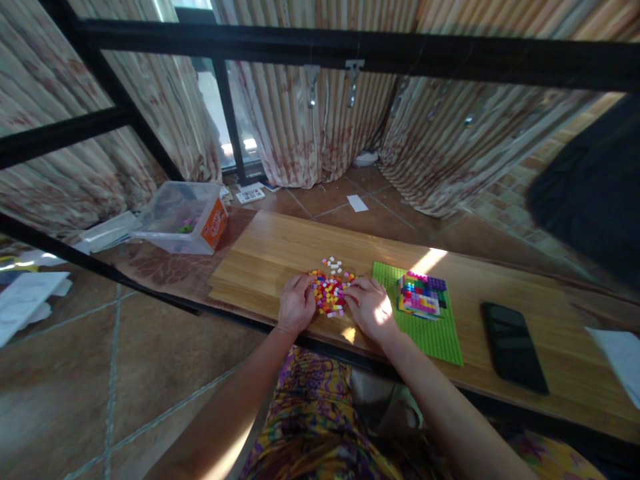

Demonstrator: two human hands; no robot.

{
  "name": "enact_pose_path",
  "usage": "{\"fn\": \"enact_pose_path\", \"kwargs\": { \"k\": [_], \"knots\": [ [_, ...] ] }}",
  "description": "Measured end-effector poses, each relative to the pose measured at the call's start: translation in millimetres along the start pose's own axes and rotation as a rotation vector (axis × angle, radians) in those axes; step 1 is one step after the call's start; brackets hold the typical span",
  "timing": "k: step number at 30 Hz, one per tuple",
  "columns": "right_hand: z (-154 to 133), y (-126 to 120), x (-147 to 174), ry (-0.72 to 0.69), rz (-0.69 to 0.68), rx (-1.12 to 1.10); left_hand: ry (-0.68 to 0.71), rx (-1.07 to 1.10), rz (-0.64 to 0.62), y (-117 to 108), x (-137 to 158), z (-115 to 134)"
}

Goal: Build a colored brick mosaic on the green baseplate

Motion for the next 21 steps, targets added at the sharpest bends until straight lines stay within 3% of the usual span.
{"fn": "enact_pose_path", "kwargs": {
  "k": [8,13,17,21],
  "knots": [
    [-11,4,0,-0.061,-0.003,0.021,-0.011,-0.004,-0.02,3,0,-2],
    [-9,-2,4,-0.051,0.084,-0.036,-0.002,-0.003,-0.018,3,0,-2],
    [4,-30,10,-0.03,0.195,-0.076,-0.003,-0.007,-0.002,0,0,-1],
    [37,-80,13,0.023,0.323,0.003,-0.002,-0.015,-0.004,0,0,-1]
  ]
}}
Point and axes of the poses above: each hand's wrist, its own x-axis away from the middle knuckle, its own y-axis out of the palm, z = x × y, the point moved 10 cm from there along -x, towards the middle knuckle, and after that the axes turned 1 degree about -y, right-handed, at the moved point
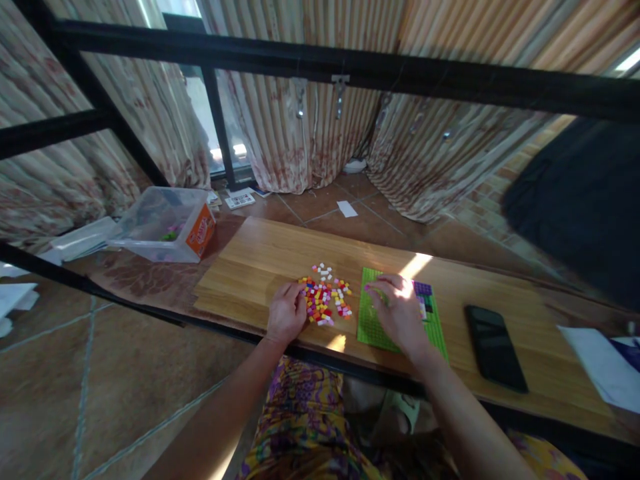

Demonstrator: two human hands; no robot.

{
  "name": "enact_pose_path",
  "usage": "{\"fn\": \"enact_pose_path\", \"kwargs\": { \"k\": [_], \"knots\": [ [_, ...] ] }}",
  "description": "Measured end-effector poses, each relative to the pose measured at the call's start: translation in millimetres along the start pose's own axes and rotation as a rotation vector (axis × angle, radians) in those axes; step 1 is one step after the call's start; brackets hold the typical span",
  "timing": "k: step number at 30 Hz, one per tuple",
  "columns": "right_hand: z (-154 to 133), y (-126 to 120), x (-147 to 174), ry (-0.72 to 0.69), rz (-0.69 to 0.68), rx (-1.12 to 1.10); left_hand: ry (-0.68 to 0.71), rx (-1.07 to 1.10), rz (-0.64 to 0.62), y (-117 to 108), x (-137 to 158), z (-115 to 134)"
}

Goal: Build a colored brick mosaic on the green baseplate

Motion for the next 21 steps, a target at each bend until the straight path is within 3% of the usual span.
{"fn": "enact_pose_path", "kwargs": {
  "k": [5,8,13,21],
  "knots": [
    [65,-47,-15,0.119,0.046,0.121,-0.001,0.012,0.01,0,-1,-1],
    [89,-51,-16,0.133,-0.003,0.144,0.004,0.012,0.013,0,-2,0],
    [98,-38,-7,0.111,-0.091,0.144,0.007,0.016,0.019,-1,-2,1],
    [101,-33,3,0.114,-0.091,0.134,0.009,-0.008,0.003,-1,-3,2]
  ]
}}
Point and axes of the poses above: each hand's wrist, its own x-axis away from the middle knuckle, its own y-axis out of the palm, z = x × y, the point moved 10 cm from there along -x, towards the middle knuckle, and after that the axes turned 1 degree about -y, right-handed, at the moved point
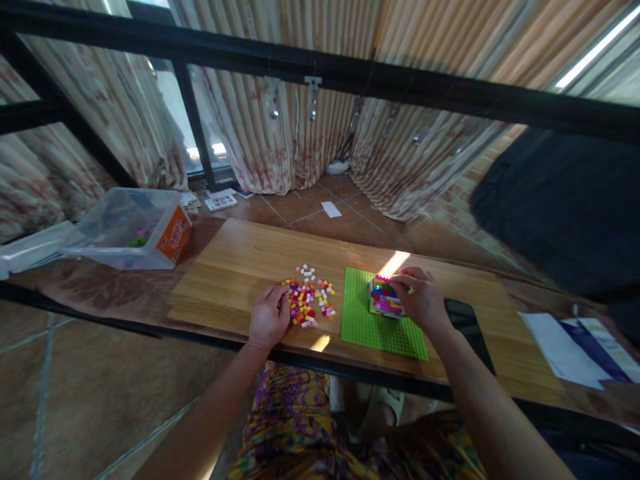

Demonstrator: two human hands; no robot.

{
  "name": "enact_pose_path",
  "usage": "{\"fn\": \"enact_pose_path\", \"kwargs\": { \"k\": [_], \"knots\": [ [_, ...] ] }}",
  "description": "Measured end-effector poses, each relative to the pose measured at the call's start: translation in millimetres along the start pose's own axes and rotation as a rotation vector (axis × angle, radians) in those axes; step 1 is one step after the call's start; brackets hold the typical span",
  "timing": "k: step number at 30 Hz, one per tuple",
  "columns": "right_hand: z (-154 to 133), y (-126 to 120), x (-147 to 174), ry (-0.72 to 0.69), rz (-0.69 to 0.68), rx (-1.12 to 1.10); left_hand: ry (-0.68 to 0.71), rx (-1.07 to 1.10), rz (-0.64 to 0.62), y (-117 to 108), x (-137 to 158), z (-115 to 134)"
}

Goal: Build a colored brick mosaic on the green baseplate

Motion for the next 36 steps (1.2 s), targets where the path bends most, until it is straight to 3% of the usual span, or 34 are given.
{"fn": "enact_pose_path", "kwargs": {
  "k": [4,19,26,36],
  "knots": [
    [4,0,-3,0.058,0.006,-0.036,0.003,-0.003,0.003,0,0,0],
    [48,11,5,0.48,0.017,-0.31,0.001,-0.003,-0.005,0,0,0],
    [35,18,2,0.564,-0.009,-0.328,-0.004,-0.011,-0.001,0,0,0],
    [41,30,12,0.65,-0.05,-0.405,-0.007,-0.013,0.003,1,2,-1]
  ]
}}
Point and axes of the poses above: each hand's wrist, its own x-axis away from the middle knuckle, its own y-axis out of the palm, z = x × y, the point moved 10 cm from there along -x, towards the middle knuckle, and after that the axes turned 1 degree about -y, right-handed, at the moved point
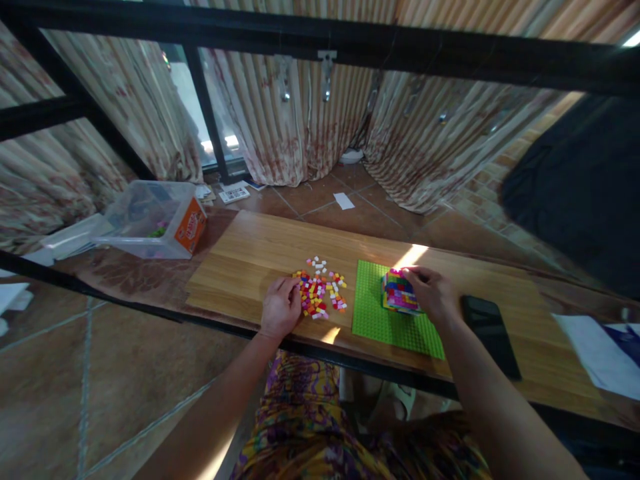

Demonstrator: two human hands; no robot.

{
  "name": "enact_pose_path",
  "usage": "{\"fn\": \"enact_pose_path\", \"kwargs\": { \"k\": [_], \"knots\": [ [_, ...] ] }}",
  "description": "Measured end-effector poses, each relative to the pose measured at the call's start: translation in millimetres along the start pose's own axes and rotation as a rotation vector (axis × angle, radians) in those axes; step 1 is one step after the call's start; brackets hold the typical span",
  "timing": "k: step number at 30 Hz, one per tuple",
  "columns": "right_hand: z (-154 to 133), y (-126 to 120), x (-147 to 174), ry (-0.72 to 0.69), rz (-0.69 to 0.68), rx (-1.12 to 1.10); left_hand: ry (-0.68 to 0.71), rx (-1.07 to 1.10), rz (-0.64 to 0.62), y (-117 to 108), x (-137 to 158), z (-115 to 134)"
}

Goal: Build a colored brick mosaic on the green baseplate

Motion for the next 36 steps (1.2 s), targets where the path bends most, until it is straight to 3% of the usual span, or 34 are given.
{"fn": "enact_pose_path", "kwargs": {
  "k": [5,7,10,13,14,17,23,28,36],
  "knots": [
    [4,2,-1,0.044,-0.037,0.022,-0.011,-0.008,-0.017,1,1,0],
    [-2,1,0,-0.006,-0.039,0.11,-0.011,-0.005,-0.018,1,1,1],
    [-34,-9,12,-0.251,0.12,0.315,-0.011,0.001,-0.013,1,1,0],
    [-71,-3,43,-0.504,0.247,0.335,-0.01,0.008,-0.012,1,1,0],
    [-80,7,54,-0.561,0.223,0.304,-0.01,0.011,-0.01,1,1,0],
    [-104,58,87,-0.774,-0.025,0.214,-0.013,0.017,-0.007,1,1,1],
    [-118,127,110,-0.841,-0.271,0.211,-0.017,0.023,-0.018,1,2,2],
    [-121,148,108,-0.847,-0.354,0.276,-0.018,0.012,-0.022,2,3,2],
    [-118,150,111,-0.889,-0.316,0.253,-0.017,0.007,-0.022,3,2,1]
  ]
}}
Point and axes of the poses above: each hand's wrist, its own x-axis away from the middle knuckle, its own y-axis out of the palm, z = x × y, the point moved 10 cm from there along -x, towards the middle knuckle, and after that the axes turned 1 degree about -y, right-handed, at the moved point
